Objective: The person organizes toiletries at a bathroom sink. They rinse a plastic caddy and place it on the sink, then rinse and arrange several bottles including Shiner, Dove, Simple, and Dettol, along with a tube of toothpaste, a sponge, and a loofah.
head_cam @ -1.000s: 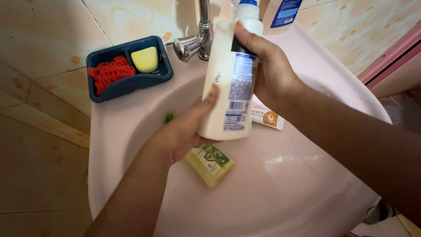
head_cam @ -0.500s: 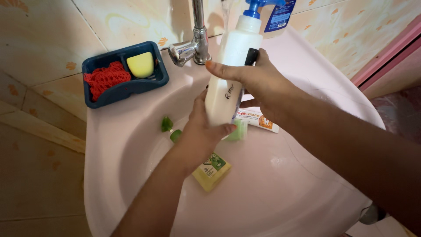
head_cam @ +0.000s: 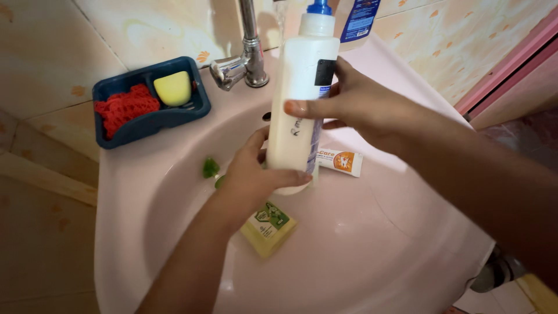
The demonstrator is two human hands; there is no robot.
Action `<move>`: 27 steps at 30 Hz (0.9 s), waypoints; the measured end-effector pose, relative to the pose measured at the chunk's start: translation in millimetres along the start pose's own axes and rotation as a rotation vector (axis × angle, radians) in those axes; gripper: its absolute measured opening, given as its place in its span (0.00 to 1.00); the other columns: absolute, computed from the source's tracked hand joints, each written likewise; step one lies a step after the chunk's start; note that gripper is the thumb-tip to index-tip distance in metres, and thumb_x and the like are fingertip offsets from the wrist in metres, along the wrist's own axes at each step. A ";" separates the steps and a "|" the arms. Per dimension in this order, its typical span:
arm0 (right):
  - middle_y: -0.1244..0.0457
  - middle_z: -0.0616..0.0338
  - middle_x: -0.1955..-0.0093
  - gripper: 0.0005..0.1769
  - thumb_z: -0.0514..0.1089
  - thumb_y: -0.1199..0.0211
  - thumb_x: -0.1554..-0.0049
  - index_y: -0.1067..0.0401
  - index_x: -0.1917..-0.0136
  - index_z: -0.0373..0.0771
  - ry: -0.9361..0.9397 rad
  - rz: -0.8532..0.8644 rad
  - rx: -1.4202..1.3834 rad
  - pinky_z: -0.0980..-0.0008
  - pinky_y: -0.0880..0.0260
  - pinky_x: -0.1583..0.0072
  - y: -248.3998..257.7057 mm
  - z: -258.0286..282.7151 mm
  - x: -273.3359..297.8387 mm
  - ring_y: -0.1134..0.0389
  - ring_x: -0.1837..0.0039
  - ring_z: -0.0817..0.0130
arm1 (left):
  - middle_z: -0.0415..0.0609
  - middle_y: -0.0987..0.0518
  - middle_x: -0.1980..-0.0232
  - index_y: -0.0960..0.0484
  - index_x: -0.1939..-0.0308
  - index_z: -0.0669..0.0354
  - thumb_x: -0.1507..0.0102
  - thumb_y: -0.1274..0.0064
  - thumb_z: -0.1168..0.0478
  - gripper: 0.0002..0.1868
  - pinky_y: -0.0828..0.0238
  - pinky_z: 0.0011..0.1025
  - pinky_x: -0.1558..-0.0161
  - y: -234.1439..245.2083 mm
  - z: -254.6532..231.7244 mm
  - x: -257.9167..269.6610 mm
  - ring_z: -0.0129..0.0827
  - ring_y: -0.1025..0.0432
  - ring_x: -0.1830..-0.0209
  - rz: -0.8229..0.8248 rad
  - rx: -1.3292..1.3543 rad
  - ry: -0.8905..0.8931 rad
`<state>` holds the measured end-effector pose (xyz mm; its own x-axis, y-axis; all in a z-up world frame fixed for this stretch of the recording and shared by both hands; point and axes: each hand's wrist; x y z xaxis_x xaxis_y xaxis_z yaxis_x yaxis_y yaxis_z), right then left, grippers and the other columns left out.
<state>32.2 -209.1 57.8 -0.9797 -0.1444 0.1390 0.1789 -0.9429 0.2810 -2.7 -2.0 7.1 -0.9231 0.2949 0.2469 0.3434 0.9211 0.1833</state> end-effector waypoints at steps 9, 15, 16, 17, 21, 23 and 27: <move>0.29 0.52 0.40 0.41 0.43 0.25 0.53 0.35 0.30 0.32 0.182 0.048 -0.093 0.54 0.27 0.36 25.0 -9.5 29.2 0.26 0.35 0.58 | 0.51 0.19 0.39 0.31 0.31 0.60 0.53 0.29 0.57 0.47 0.24 0.33 0.43 2.5 -7.0 -27.9 0.35 0.22 0.41 0.210 0.025 -0.182; 0.31 0.53 0.41 0.47 0.47 0.26 0.55 0.43 0.27 0.37 0.150 -0.079 -0.080 0.55 0.23 0.40 53.4 -7.6 31.2 0.26 0.39 0.60 | 0.51 0.17 0.45 0.23 0.40 0.60 0.48 0.31 0.50 0.36 0.22 0.33 0.49 -22.8 -20.1 -33.5 0.32 0.21 0.48 0.035 0.064 -0.111; 0.31 0.52 0.40 0.48 0.47 0.26 0.55 0.44 0.26 0.37 0.156 -0.071 -0.118 0.55 0.24 0.38 56.8 -10.0 30.7 0.27 0.37 0.60 | 0.51 0.16 0.47 0.23 0.44 0.60 0.50 0.30 0.49 0.35 0.21 0.35 0.53 -28.0 -22.5 -31.5 0.33 0.20 0.51 -0.002 0.059 -0.116; 0.32 0.51 0.39 0.49 0.46 0.25 0.55 0.46 0.25 0.38 0.165 -0.066 -0.161 0.56 0.26 0.36 57.6 -14.6 28.9 0.28 0.35 0.60 | 0.51 0.16 0.49 0.24 0.47 0.60 0.51 0.30 0.49 0.34 0.19 0.36 0.57 -34.3 -23.7 -28.7 0.34 0.19 0.54 -0.039 0.046 -0.122; 0.36 0.54 0.34 0.50 0.48 0.23 0.53 0.49 0.26 0.40 0.152 -0.124 -0.268 0.59 0.32 0.32 45.7 -25.5 18.5 0.33 0.30 0.63 | 0.50 0.16 0.52 0.24 0.58 0.60 0.53 0.28 0.44 0.32 0.21 0.35 0.60 -64.7 -26.0 -11.5 0.35 0.19 0.58 -0.362 -0.190 -0.284; 0.35 0.54 0.38 0.48 0.49 0.23 0.56 0.43 0.27 0.38 0.139 -0.171 -0.206 0.59 0.29 0.37 43.5 -22.5 20.6 0.32 0.35 0.62 | 0.53 0.18 0.53 0.24 0.58 0.60 0.53 0.28 0.42 0.33 0.24 0.38 0.60 -69.8 -29.2 -6.8 0.40 0.21 0.59 -0.385 -0.349 -0.276; 0.34 0.57 0.41 0.46 0.49 0.20 0.57 0.37 0.31 0.34 0.257 -0.197 -0.006 0.64 0.27 0.38 40.6 -17.2 26.0 0.31 0.37 0.68 | 0.53 0.16 0.53 0.24 0.53 0.59 0.50 0.29 0.38 0.35 0.26 0.42 0.55 -60.3 -37.7 -9.3 0.46 0.21 0.55 -0.225 -0.604 -0.209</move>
<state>12.4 -256.2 56.5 -0.9863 -0.0294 -0.1623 -0.0162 -0.9620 0.2724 -8.2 -69.9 29.6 -0.9767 0.2112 -0.0374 0.1193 0.6798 0.7236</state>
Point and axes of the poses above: each hand's wrist, its own x-axis away from the middle knuckle, its own y-axis out of the back of the hand, z = x × y
